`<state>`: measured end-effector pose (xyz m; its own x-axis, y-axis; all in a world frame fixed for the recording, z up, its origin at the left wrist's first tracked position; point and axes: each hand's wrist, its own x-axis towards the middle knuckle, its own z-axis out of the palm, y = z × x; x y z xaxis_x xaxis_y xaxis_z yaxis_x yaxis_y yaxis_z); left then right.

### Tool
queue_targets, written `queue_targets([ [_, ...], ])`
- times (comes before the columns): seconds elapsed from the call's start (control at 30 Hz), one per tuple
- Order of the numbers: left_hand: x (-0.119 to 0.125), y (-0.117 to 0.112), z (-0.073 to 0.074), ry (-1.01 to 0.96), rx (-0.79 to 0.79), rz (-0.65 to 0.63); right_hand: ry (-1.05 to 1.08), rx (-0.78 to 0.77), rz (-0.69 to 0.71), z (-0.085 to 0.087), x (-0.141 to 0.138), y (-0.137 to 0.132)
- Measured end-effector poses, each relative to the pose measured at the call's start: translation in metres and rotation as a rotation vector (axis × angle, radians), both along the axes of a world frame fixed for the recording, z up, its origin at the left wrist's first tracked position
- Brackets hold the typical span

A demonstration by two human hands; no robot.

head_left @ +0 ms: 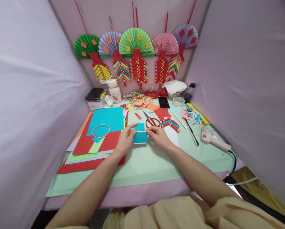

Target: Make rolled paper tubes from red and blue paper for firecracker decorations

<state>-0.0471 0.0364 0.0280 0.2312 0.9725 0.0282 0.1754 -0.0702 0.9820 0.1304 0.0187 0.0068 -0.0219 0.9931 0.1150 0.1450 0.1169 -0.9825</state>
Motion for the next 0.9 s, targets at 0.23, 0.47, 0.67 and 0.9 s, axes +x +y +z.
queue_targets([
  [0.23, -0.001, 0.003, -0.001, -0.199, -0.154, 0.045, 0.049, -0.018, -0.068, -0.002, 0.006, 0.007],
  [0.47, -0.004, 0.008, -0.013, -0.100, -0.189, 0.027, 0.014, -0.030, -0.049, -0.005, 0.005, 0.006],
  [0.67, -0.005, 0.005, -0.014, -0.021, -0.223, -0.058, -0.229, 0.401, -0.030, -0.002, 0.003, -0.002],
  [0.9, -0.003, 0.000, -0.010, 0.096, -0.182, -0.171, -0.299, 0.468, 0.152, 0.002, 0.003, -0.005],
])
